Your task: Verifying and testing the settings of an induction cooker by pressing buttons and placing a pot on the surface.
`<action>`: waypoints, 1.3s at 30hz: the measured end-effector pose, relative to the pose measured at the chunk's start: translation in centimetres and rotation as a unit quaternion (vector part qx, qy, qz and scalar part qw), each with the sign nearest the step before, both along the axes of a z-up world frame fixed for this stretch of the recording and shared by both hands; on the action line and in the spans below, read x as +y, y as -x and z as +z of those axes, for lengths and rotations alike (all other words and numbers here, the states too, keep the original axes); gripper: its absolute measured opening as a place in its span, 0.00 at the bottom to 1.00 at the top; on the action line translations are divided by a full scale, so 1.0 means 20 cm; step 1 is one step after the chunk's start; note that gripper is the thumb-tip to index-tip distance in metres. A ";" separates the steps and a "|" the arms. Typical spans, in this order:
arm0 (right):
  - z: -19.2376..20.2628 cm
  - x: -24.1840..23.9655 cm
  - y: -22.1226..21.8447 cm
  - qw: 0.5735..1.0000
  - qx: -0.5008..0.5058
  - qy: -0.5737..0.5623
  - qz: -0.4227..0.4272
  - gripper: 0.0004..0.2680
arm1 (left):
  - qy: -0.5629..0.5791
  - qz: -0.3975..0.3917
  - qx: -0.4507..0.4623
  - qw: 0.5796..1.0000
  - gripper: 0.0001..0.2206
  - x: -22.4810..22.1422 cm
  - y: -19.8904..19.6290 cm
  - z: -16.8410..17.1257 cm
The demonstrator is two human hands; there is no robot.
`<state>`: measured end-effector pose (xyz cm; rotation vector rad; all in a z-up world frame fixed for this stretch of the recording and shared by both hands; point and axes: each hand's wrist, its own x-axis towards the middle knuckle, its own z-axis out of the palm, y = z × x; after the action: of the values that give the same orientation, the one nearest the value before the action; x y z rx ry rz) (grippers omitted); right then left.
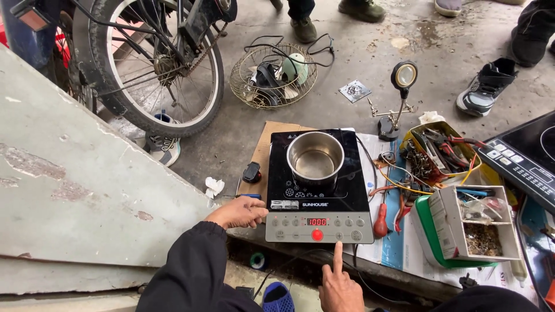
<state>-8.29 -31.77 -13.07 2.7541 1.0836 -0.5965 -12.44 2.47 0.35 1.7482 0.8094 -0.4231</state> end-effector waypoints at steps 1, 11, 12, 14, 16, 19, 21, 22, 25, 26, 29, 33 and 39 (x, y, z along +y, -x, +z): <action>0.01 0.00 0.00 1.000 0.018 0.006 -0.001 0.13 | 0.006 -0.004 -0.004 1.000 0.20 0.00 -0.01 -0.01; -0.11 -0.01 -0.01 0.999 -0.009 -0.023 0.023 0.13 | 0.011 -0.005 -0.014 1.000 0.18 0.00 -0.02 -0.04; -0.12 -0.02 -0.02 0.999 -0.009 -0.023 0.023 0.13 | 0.011 -0.006 -0.014 1.000 0.18 0.00 -0.02 -0.03; -0.12 -0.02 -0.02 0.999 -0.014 -0.033 0.027 0.13 | 0.009 -0.008 -0.016 1.000 0.17 0.00 -0.02 -0.03; -0.10 -0.02 -0.02 0.999 -0.007 -0.020 0.030 0.15 | 0.010 -0.011 -0.016 1.000 0.14 0.00 -0.02 -0.03; -0.14 -0.03 -0.02 0.999 -0.017 -0.018 0.035 0.17 | 0.005 -0.017 -0.010 1.000 0.11 -0.01 -0.01 0.00; -0.18 -0.03 -0.02 0.998 -0.033 -0.030 0.036 0.16 | -0.002 -0.021 -0.003 1.000 0.10 -0.01 -0.01 0.02; -0.19 -0.03 -0.02 0.998 -0.031 -0.031 0.041 0.17 | -0.003 -0.021 0.002 1.000 0.11 -0.01 -0.01 0.03; -0.23 -0.03 -0.02 0.997 -0.045 -0.046 0.044 0.17 | -0.013 -0.024 0.009 1.000 0.11 -0.03 -0.02 0.05; -0.25 -0.04 -0.02 0.996 -0.060 -0.059 0.042 0.16 | -0.020 -0.026 0.011 0.999 0.11 -0.03 -0.02 0.06; -0.24 -0.03 -0.02 0.997 -0.041 -0.061 0.035 0.16 | -0.014 -0.023 0.013 1.000 0.12 -0.03 -0.02 0.05; -0.27 -0.04 -0.02 0.994 -0.054 -0.077 0.047 0.16 | -0.011 -0.021 0.010 1.000 0.11 -0.03 -0.02 0.04; -0.23 -0.03 -0.02 0.997 -0.037 -0.053 0.034 0.16 | -0.008 -0.027 0.008 1.000 0.11 -0.02 -0.03 0.03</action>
<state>-7.88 -32.29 -17.62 2.7885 1.2210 -0.4380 -11.90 2.10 0.86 1.7870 0.7808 -0.4676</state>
